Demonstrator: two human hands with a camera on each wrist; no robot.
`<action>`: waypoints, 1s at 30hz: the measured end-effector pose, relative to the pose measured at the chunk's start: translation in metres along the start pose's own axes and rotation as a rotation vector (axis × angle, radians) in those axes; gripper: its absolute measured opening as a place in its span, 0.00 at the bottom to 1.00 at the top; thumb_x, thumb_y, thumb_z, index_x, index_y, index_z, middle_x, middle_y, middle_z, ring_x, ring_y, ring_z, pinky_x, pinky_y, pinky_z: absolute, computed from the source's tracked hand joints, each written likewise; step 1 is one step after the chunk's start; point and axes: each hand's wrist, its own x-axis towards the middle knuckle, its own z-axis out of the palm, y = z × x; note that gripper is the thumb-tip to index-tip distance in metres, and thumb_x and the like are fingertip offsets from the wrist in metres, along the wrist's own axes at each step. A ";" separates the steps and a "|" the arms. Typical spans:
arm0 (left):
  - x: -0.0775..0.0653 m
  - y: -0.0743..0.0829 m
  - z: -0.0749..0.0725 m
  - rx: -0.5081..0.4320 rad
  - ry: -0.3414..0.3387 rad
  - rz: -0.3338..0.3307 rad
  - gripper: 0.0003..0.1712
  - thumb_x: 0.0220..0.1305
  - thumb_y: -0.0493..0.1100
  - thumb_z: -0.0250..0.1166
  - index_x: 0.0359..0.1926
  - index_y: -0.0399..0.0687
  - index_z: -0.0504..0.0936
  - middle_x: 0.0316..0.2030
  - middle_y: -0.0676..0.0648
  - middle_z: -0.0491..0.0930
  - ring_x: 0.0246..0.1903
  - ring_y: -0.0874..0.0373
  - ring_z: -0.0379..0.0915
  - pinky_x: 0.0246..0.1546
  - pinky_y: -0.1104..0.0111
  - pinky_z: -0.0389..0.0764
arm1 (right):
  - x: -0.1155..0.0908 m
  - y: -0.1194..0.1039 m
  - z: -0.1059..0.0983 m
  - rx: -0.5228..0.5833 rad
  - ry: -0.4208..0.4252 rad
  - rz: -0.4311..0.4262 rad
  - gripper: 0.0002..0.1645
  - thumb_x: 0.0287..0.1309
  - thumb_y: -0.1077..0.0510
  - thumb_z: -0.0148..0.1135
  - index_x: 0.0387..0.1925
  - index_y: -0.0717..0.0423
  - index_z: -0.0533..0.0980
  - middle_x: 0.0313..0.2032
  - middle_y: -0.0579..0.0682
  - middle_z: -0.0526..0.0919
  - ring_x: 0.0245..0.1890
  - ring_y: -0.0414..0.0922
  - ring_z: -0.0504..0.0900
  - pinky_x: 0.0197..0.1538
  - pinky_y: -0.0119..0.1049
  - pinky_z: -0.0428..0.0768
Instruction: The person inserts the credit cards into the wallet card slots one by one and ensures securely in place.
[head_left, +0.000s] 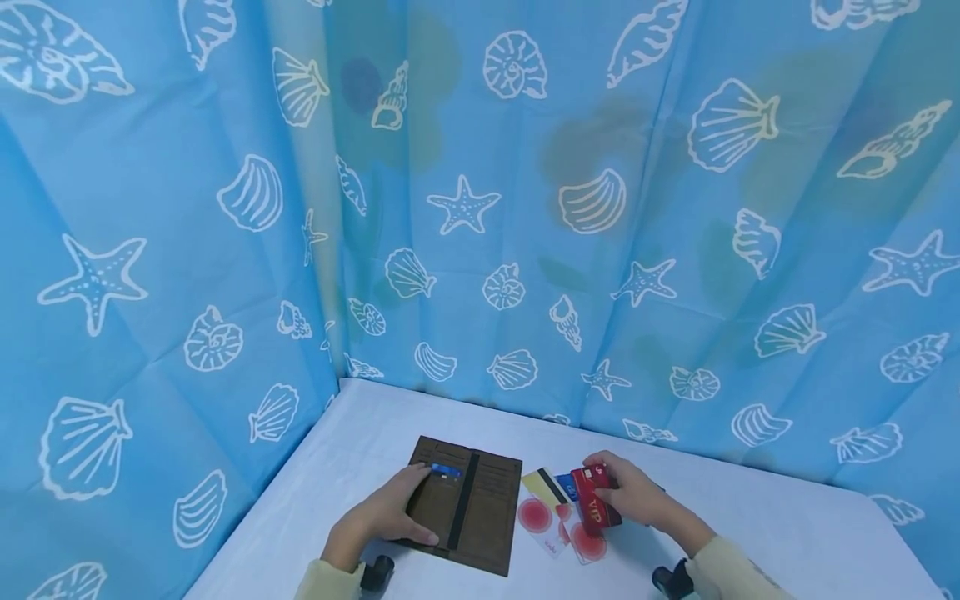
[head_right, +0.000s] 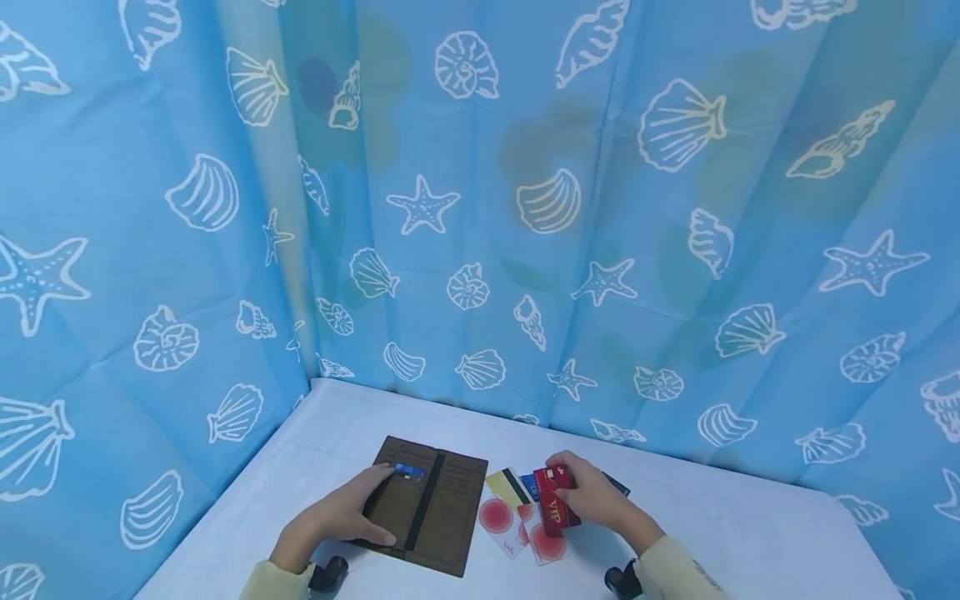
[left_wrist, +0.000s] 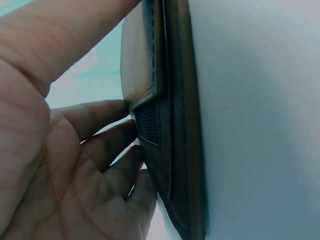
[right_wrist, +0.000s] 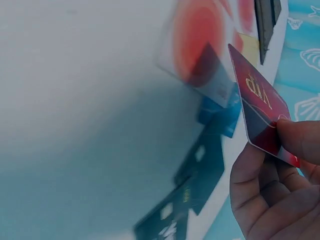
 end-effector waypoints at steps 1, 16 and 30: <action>0.000 0.000 0.000 0.000 -0.002 0.002 0.62 0.40 0.54 0.83 0.73 0.41 0.60 0.74 0.35 0.57 0.73 0.35 0.52 0.71 0.39 0.60 | 0.002 -0.002 0.000 -0.003 0.011 -0.006 0.29 0.58 0.69 0.65 0.60 0.55 0.71 0.53 0.56 0.80 0.54 0.55 0.79 0.49 0.56 0.85; 0.000 0.002 0.002 0.007 -0.010 0.022 0.61 0.42 0.54 0.82 0.73 0.40 0.60 0.74 0.34 0.56 0.73 0.35 0.52 0.70 0.39 0.60 | 0.021 -0.015 -0.002 0.057 0.181 -0.090 0.31 0.63 0.67 0.62 0.65 0.55 0.66 0.59 0.61 0.75 0.57 0.59 0.77 0.53 0.57 0.84; -0.001 0.000 0.000 0.005 -0.006 0.032 0.61 0.42 0.53 0.82 0.73 0.40 0.60 0.74 0.34 0.56 0.73 0.34 0.52 0.70 0.39 0.60 | 0.047 -0.008 0.015 0.108 0.265 -0.073 0.29 0.66 0.64 0.60 0.66 0.56 0.64 0.61 0.63 0.74 0.57 0.61 0.77 0.55 0.58 0.82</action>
